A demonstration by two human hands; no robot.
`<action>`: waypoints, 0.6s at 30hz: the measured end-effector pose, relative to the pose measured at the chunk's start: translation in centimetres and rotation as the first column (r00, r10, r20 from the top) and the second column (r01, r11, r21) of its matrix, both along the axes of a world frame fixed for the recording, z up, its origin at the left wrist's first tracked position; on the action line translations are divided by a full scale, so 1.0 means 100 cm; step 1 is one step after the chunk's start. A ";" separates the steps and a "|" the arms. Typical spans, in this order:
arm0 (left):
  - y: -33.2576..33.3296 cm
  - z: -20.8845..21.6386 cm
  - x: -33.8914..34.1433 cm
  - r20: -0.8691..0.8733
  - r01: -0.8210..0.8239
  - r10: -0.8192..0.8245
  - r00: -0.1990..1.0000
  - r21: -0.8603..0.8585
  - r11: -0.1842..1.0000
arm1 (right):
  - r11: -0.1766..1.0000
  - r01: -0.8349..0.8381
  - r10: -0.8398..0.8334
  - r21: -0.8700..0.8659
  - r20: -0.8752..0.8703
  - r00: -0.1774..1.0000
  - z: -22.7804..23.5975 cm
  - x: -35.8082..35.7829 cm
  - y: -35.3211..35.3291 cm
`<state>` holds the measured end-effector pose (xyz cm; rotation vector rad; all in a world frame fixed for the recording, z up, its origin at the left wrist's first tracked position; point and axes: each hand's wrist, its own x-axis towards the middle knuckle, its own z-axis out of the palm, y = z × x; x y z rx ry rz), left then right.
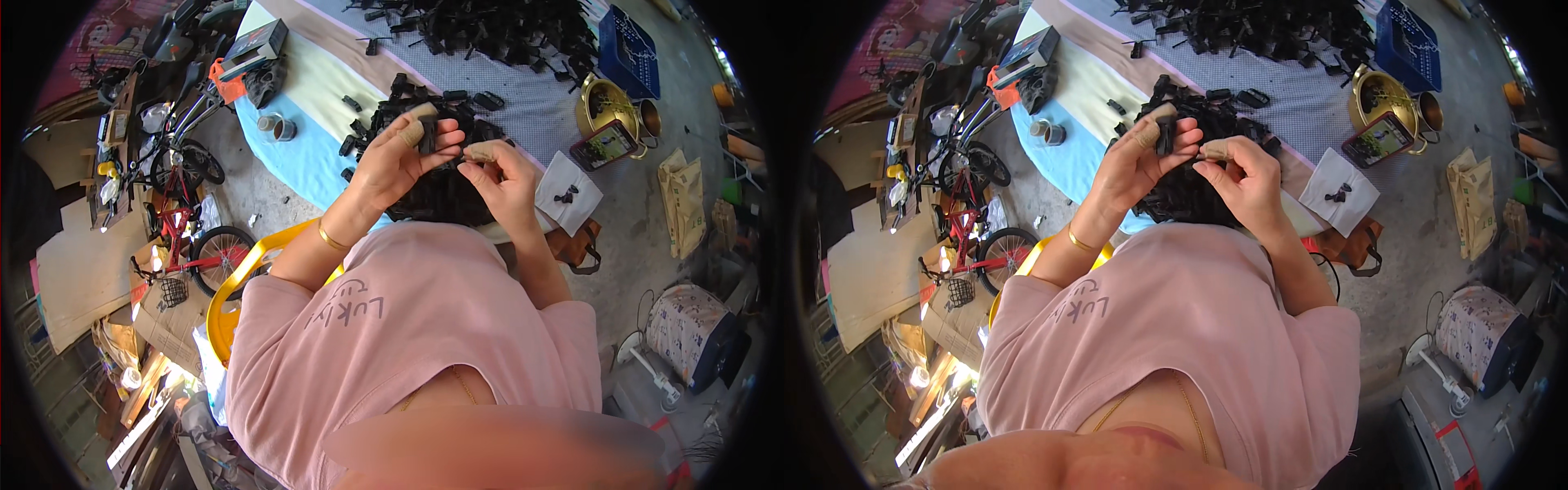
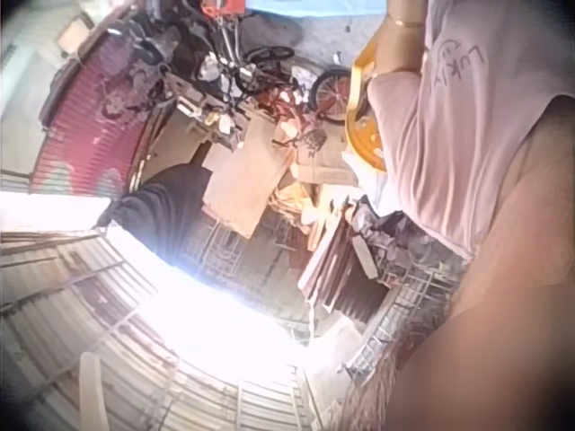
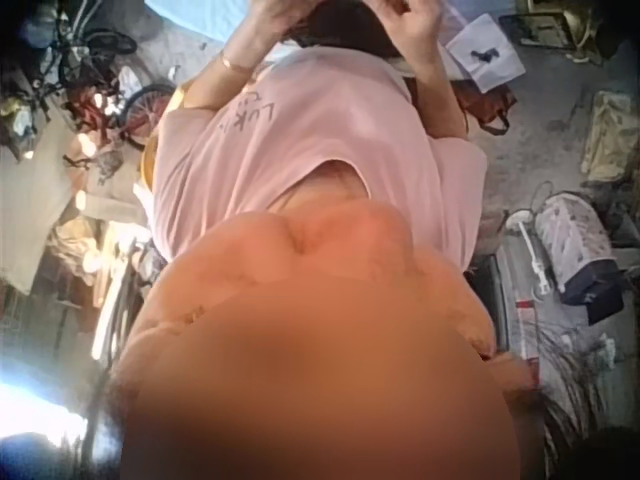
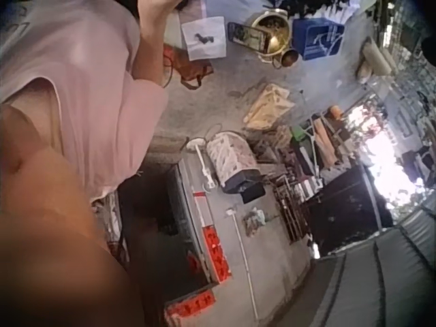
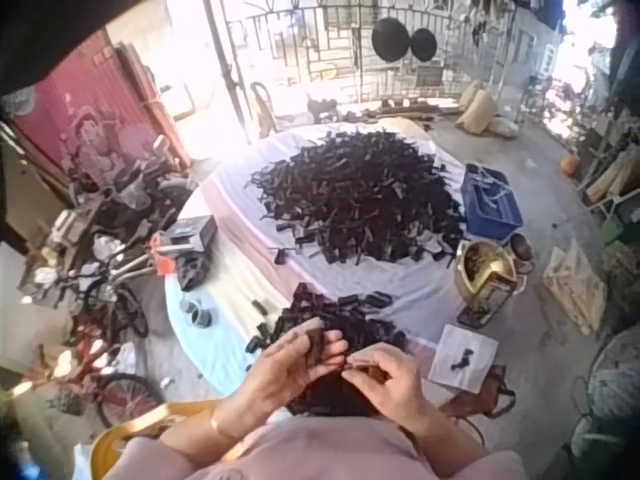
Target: Assembling or separating small black artificial foliage components by hand at a workspace.
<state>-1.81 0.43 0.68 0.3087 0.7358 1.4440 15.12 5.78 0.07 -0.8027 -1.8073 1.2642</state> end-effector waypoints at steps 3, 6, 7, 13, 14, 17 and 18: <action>0.001 0.001 0.003 0.112 0.151 -0.137 0.984 -0.132 0.980 | 0.997 0.010 -0.004 0.071 -0.079 0.997 -0.005 0.003 0.000; -0.008 -0.005 0.007 -0.250 0.225 -0.265 0.931 -0.178 0.958 | 0.996 -0.051 0.062 0.069 -0.163 0.985 0.003 0.004 0.002; -0.010 0.003 0.011 -0.353 0.219 -0.263 0.898 -0.160 0.963 | 0.995 -0.094 0.092 -0.021 -0.071 0.993 0.002 0.005 0.002; -0.013 0.006 0.016 -0.565 0.313 -0.240 0.790 0.035 0.949 | 0.906 -0.117 0.112 -0.407 -0.036 0.993 -0.007 0.000 0.003; -0.012 0.007 0.016 -0.596 0.328 -0.270 0.756 -0.012 0.945 | 0.901 -0.127 0.121 -0.414 -0.040 0.992 -0.008 0.001 0.003; -0.010 -0.010 0.016 -0.542 0.236 -0.190 0.819 0.016 0.972 | 0.816 -0.173 0.123 -0.551 -0.127 0.984 -0.011 0.001 0.004; -0.010 -0.013 0.015 -0.495 0.197 -0.154 0.855 0.037 0.980 | 0.813 -0.181 0.132 -0.553 -0.129 0.983 -0.010 0.003 0.005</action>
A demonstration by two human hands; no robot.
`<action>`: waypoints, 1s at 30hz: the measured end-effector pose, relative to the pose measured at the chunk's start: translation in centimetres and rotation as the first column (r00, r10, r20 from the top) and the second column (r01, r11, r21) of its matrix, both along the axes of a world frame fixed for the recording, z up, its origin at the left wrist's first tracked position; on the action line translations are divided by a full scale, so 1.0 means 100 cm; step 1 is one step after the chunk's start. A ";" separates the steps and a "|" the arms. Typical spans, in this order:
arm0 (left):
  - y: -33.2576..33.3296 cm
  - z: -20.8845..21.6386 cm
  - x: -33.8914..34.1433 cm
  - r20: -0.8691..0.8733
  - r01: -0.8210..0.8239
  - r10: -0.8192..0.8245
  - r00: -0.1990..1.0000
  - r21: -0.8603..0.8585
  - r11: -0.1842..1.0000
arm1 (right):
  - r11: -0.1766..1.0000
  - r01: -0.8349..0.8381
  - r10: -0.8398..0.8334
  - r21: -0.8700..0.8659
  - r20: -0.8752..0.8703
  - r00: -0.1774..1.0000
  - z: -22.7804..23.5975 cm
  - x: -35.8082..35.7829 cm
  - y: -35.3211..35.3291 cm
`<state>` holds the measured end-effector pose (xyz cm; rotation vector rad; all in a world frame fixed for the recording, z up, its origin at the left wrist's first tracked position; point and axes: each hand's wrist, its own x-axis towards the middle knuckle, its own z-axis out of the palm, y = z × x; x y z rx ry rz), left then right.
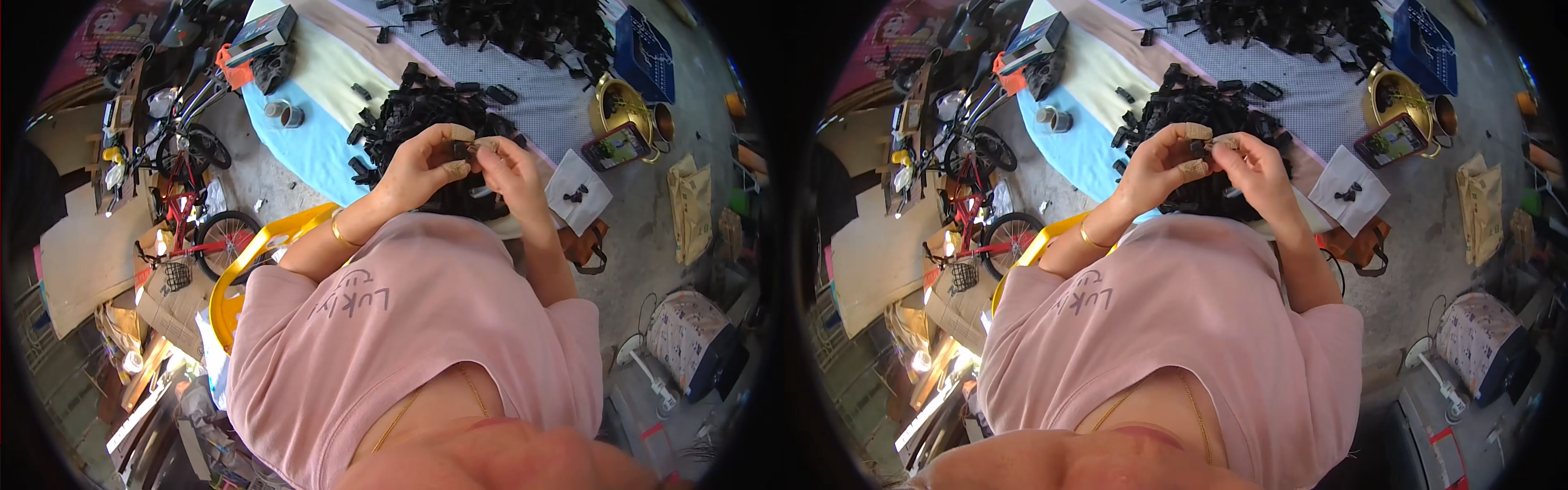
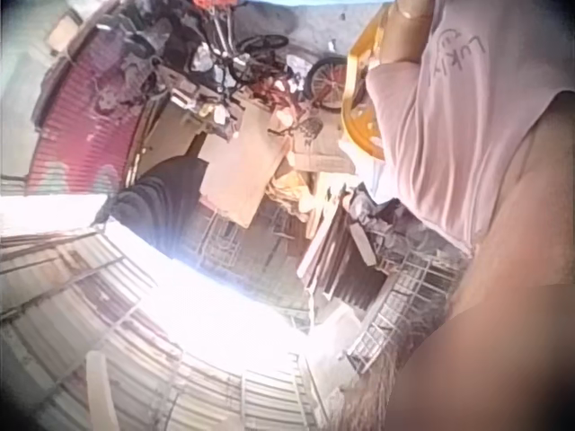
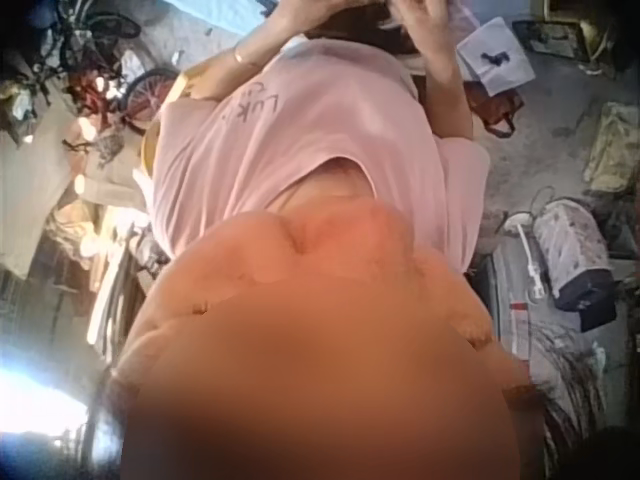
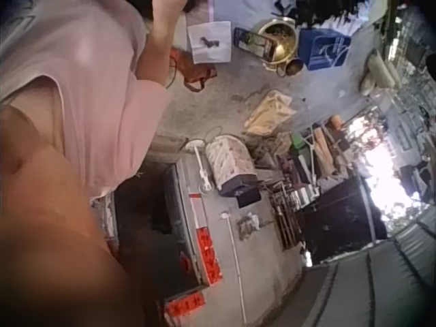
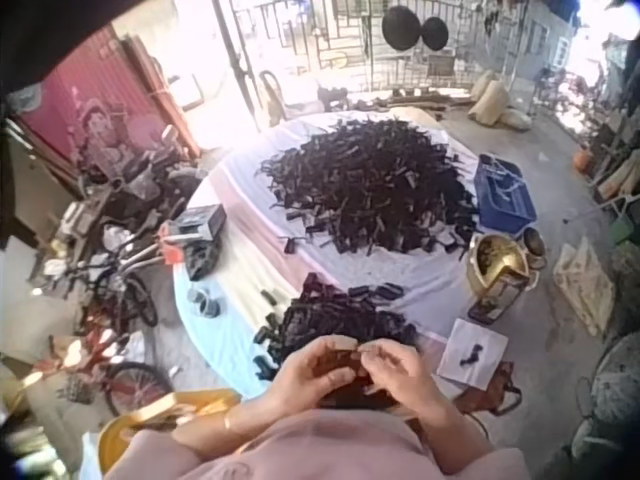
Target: Assembling or separating small black artificial foliage components by hand at a workspace.
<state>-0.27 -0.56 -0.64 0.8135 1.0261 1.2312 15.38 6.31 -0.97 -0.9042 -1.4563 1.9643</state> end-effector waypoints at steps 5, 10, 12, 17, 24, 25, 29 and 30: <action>0.002 -0.001 -0.003 -0.094 -0.061 0.062 0.994 0.014 0.998 | 0.992 -0.113 0.116 -0.060 0.051 0.992 -0.004 0.002 0.001; 0.000 0.000 -0.005 -0.208 -0.036 0.040 0.977 0.023 0.999 | 0.997 -0.069 0.068 0.030 0.031 0.997 -0.005 -0.003 -0.006; -0.001 -0.001 -0.005 -0.223 -0.049 0.054 0.973 0.029 0.998 | 0.982 -0.088 0.071 0.166 0.107 0.992 -0.004 -0.004 -0.007; -0.002 -0.003 -0.001 -0.399 -0.107 0.141 0.906 0.107 0.988 | 0.966 -0.085 0.051 0.244 0.141 0.989 -0.008 -0.007 -0.008; 0.005 0.005 -0.006 -0.687 0.024 0.239 0.687 0.350 0.937 | 0.977 -0.038 0.009 0.211 0.137 0.990 -0.012 -0.012 -0.005; 0.006 0.008 -0.006 -0.735 0.048 0.227 0.639 0.333 0.942 | 0.978 -0.128 0.095 0.167 0.194 0.976 -0.021 -0.010 0.004; 0.009 -0.003 -0.004 -0.707 -0.109 0.352 0.614 0.366 0.924 | 1.000 -0.002 0.005 -0.021 0.136 0.991 -0.018 -0.009 0.057; 0.011 -0.006 -0.005 -0.699 -0.085 0.349 0.624 0.383 0.920 | 0.995 0.099 -0.096 -0.013 0.154 0.983 -0.028 -0.005 0.080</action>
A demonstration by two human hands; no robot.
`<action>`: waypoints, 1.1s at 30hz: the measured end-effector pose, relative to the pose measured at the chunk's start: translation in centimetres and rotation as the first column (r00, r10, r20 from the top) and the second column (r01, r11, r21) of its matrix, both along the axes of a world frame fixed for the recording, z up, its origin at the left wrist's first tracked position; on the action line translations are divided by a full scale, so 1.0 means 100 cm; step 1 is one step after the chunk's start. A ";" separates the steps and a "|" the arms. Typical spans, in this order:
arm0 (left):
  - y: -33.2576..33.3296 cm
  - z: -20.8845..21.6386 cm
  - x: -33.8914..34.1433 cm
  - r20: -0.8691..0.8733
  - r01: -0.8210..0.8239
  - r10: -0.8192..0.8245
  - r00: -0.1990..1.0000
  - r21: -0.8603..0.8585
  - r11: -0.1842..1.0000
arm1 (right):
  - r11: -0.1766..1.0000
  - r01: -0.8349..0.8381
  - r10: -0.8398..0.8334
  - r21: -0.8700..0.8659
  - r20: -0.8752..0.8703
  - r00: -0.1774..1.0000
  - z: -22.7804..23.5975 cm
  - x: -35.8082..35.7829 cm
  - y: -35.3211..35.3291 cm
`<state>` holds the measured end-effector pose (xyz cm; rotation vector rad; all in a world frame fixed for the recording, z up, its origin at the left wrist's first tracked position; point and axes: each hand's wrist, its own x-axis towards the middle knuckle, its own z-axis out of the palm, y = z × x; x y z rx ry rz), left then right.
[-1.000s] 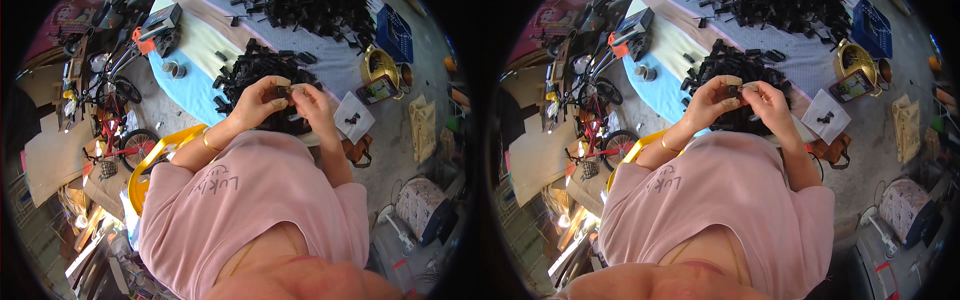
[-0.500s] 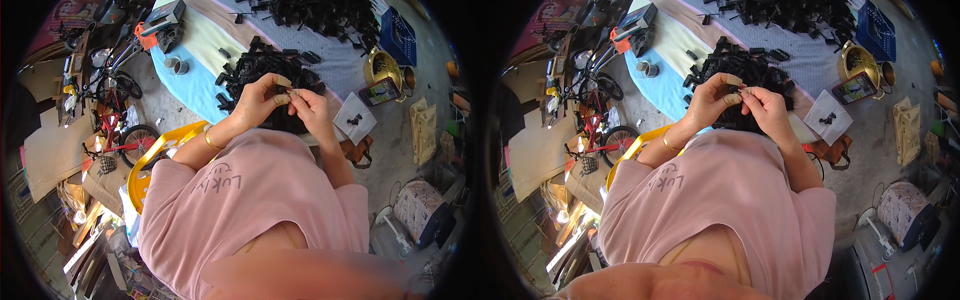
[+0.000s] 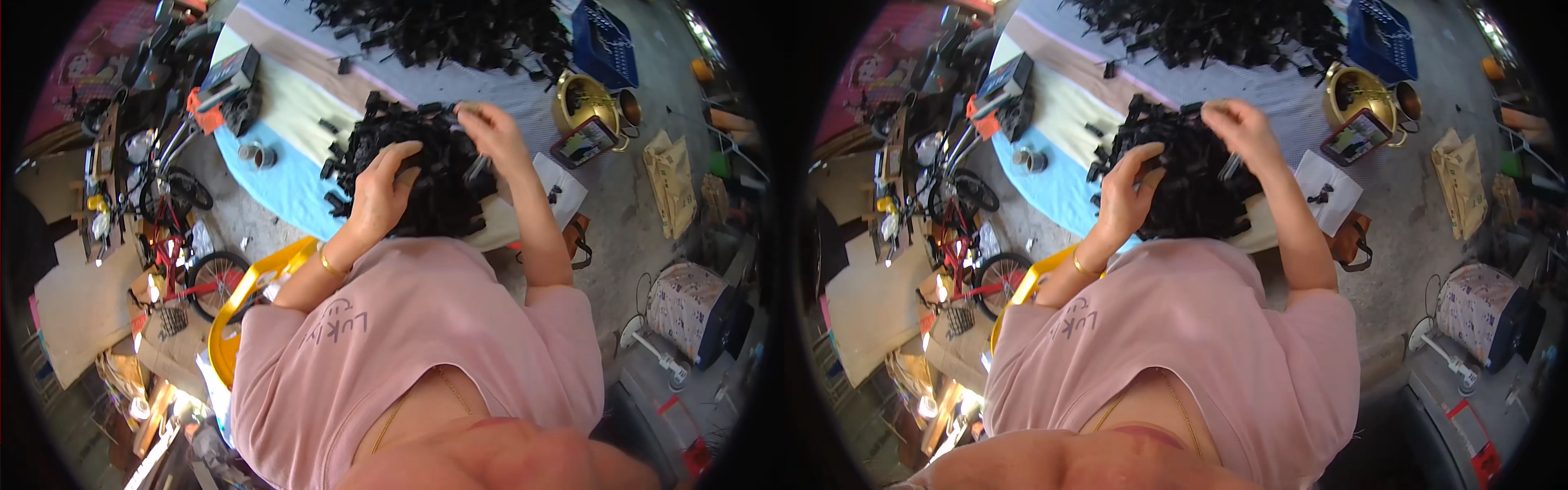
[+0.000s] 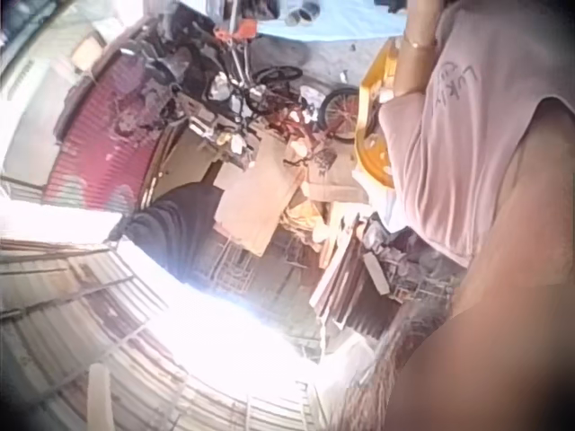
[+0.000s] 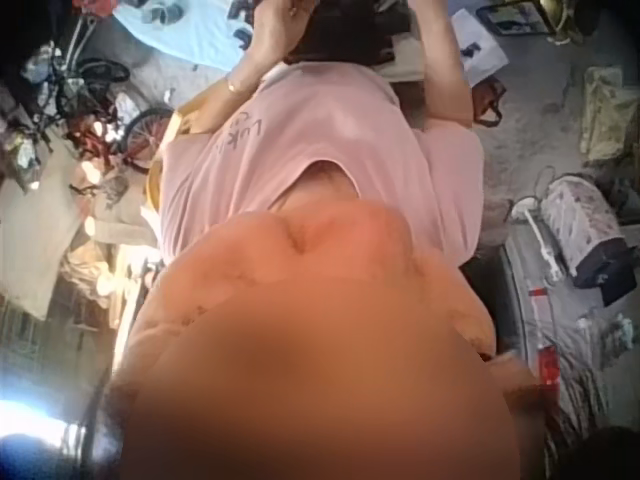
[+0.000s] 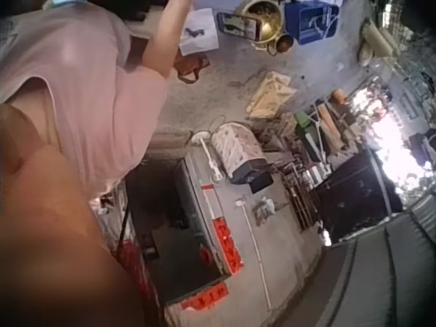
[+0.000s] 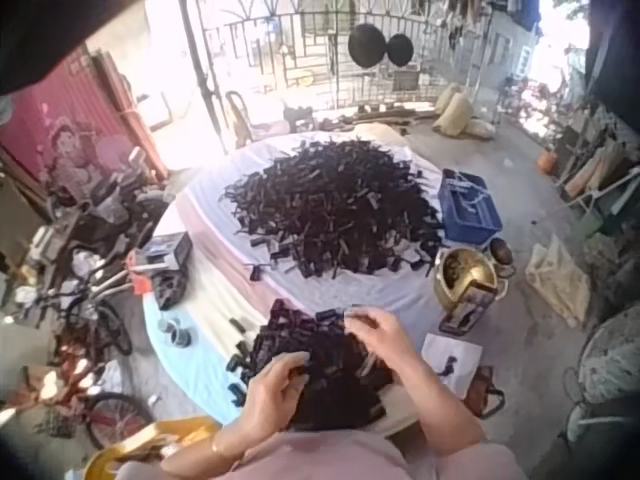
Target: Assembling or separating small black artificial foliage components by hand at a workspace.
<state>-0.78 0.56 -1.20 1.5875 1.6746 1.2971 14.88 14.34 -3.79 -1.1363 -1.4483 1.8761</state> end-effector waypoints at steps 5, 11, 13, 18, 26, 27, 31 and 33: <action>-0.001 -0.006 -0.001 -0.131 0.028 -0.048 0.990 -0.150 0.988 | 0.651 -0.125 -0.561 0.749 0.586 0.585 -0.080 0.017 0.119; 0.001 -0.007 -0.002 -0.227 0.044 -0.067 0.972 -0.102 0.994 | 0.791 -0.270 -0.541 0.550 0.833 0.112 -0.137 0.032 0.188; -0.001 -0.005 -0.001 -0.215 0.057 -0.087 0.973 -0.140 0.989 | 0.796 -0.290 -0.536 0.531 0.841 0.069 -0.148 0.036 0.192; -0.002 -0.005 0.001 -0.196 0.120 -0.168 0.966 -0.232 0.965 | 0.801 -0.398 -0.453 0.447 0.888 0.085 -0.137 0.045 0.193; 0.008 0.002 -0.006 -0.272 0.113 -0.152 0.950 -0.154 0.982 | 0.680 -0.293 -0.387 0.672 0.669 0.635 -0.030 0.011 0.092; 0.008 0.004 -0.007 -0.235 0.095 -0.143 0.961 -0.204 0.974 | 0.738 -0.261 -0.269 0.622 0.627 0.731 -0.009 0.004 0.069; 0.022 0.006 -0.011 -0.232 0.143 -0.175 0.957 -0.146 0.979 | 0.778 -0.180 0.095 0.602 0.171 0.981 0.021 -0.004 0.002; 0.023 0.005 -0.012 0.064 0.282 -0.275 0.959 -0.167 0.945 | 0.824 -0.180 0.200 0.537 0.022 0.980 0.023 -0.004 -0.014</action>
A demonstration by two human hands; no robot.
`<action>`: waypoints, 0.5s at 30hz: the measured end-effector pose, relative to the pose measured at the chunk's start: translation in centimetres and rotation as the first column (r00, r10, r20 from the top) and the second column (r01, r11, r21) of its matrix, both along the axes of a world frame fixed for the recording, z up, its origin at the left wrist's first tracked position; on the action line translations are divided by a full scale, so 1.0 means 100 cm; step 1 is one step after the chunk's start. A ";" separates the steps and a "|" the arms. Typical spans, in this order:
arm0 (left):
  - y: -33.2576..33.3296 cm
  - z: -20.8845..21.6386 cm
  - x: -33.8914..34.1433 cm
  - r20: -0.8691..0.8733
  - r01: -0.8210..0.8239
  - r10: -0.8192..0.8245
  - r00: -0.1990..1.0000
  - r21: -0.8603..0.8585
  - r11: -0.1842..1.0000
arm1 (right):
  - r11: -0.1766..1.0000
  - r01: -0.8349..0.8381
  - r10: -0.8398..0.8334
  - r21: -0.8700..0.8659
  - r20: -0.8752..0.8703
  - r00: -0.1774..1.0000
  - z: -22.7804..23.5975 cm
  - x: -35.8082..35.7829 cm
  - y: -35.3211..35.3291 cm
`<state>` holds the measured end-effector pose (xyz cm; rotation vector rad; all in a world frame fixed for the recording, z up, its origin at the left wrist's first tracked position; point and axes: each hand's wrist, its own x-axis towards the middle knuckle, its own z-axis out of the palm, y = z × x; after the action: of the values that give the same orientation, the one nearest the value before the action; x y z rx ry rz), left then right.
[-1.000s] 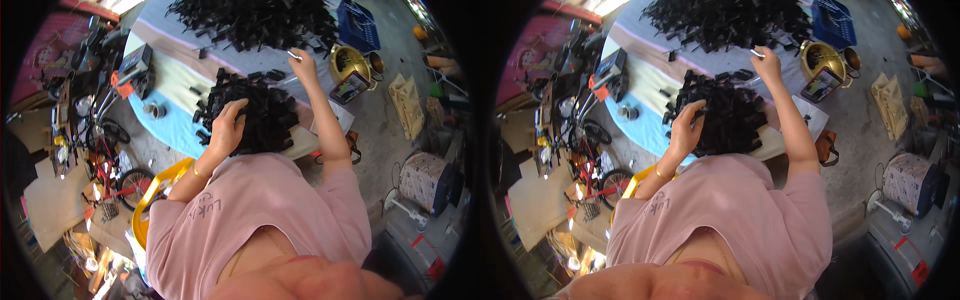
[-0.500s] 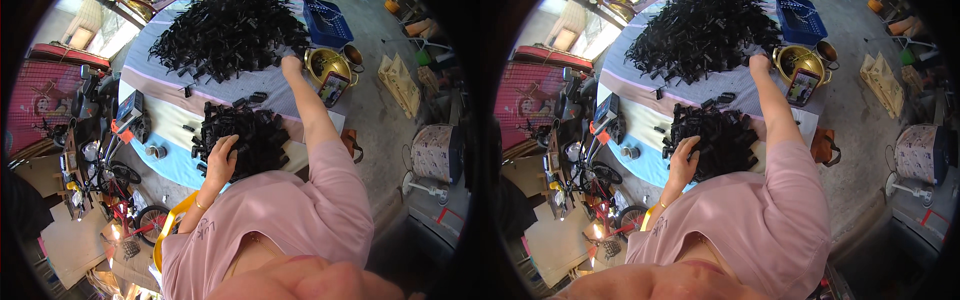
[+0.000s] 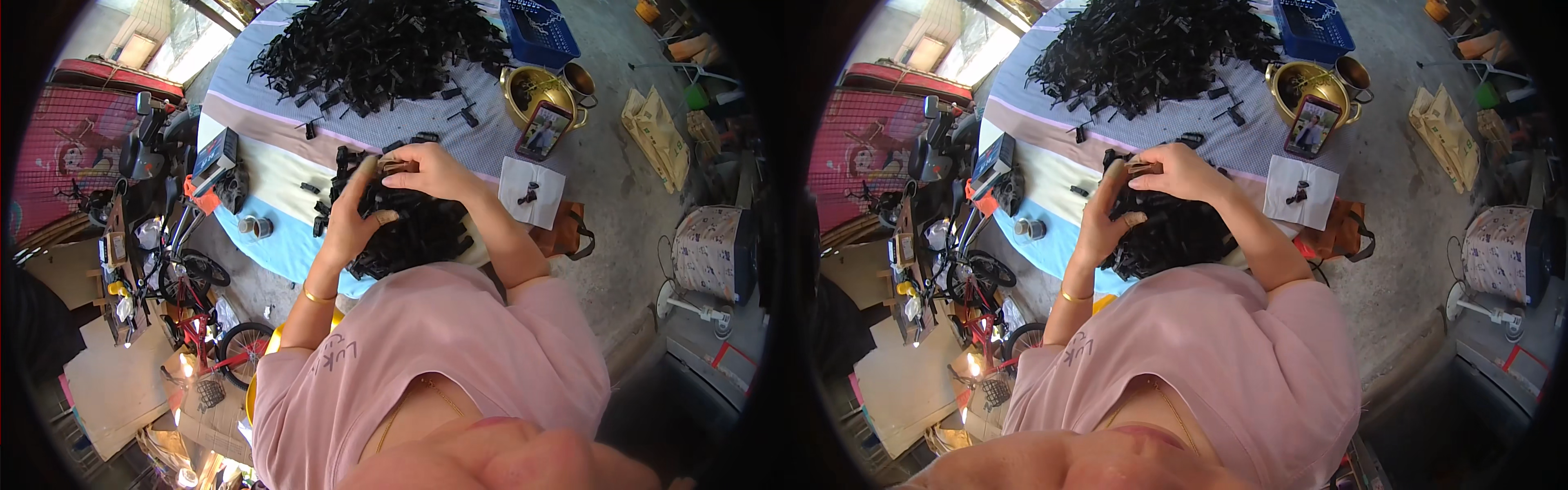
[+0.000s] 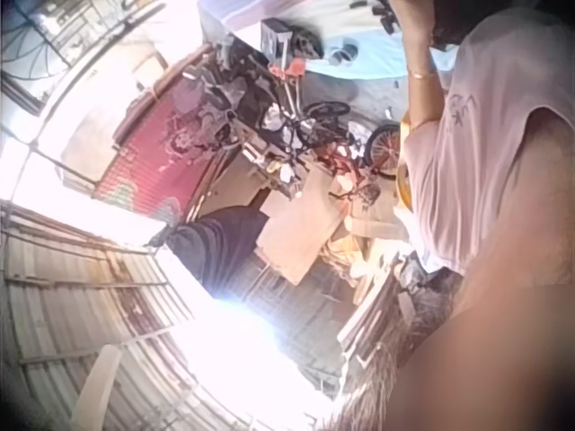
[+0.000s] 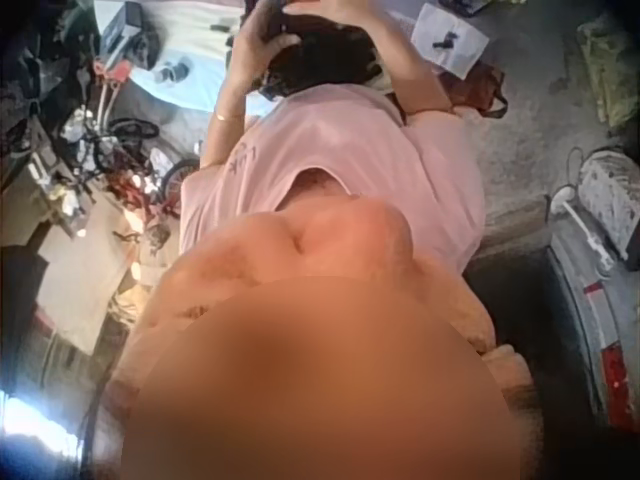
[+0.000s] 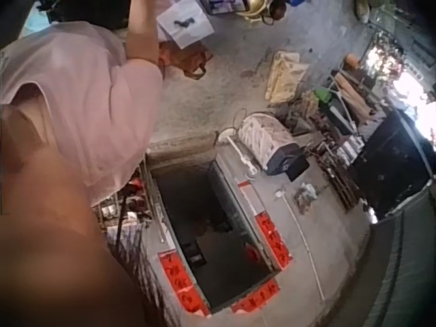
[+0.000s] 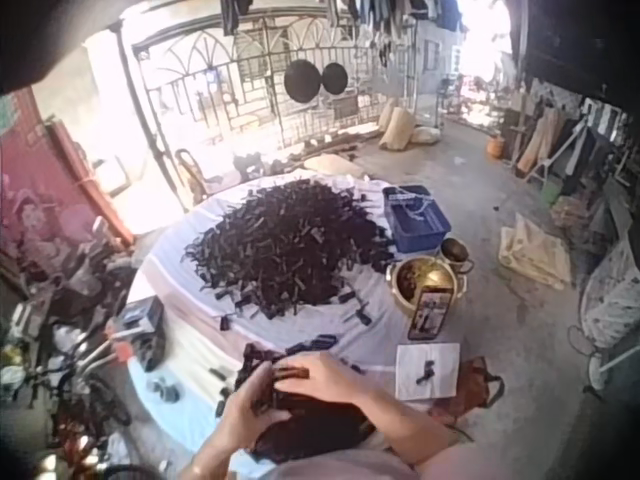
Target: Assembling or separating small black artificial foliage components by hand at a workspace.
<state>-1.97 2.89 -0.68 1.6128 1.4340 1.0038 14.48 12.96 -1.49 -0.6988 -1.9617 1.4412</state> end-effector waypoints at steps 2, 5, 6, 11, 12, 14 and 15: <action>-0.007 0.004 -0.002 0.355 0.122 -0.066 0.932 -0.139 0.983 | 0.980 -0.078 0.076 -0.183 -0.017 0.997 0.003 0.003 -0.009; -0.017 0.014 0.000 0.214 0.094 -0.063 0.975 -0.139 0.986 | 0.982 -0.107 0.110 -0.153 0.013 0.994 0.013 0.008 -0.023; -0.019 0.013 0.001 0.054 0.036 -0.032 0.998 -0.063 0.997 | 0.982 -0.155 0.168 -0.113 0.121 0.978 0.006 0.006 -0.024; -0.029 0.023 0.005 -0.119 0.001 0.006 0.993 0.060 0.998 | 0.956 -0.147 0.128 -0.254 -0.091 0.988 0.007 0.000 -0.048; -0.030 0.022 0.006 -0.055 0.025 -0.022 0.998 0.049 0.999 | 0.956 -0.158 0.149 -0.248 -0.055 0.987 0.008 0.002 -0.051; -0.034 0.019 0.004 0.012 0.044 -0.045 0.999 0.037 0.998 | 0.954 -0.173 0.174 -0.246 -0.017 0.985 0.006 0.001 -0.054; -0.037 0.015 0.002 0.075 0.052 -0.052 0.996 0.003 0.999 | 0.938 -0.192 0.170 -0.288 -0.101 0.980 0.002 0.000 -0.056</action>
<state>-1.73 -0.81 0.77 1.5880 1.3346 1.0241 14.45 7.31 -1.28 -0.5925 -1.8093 1.8738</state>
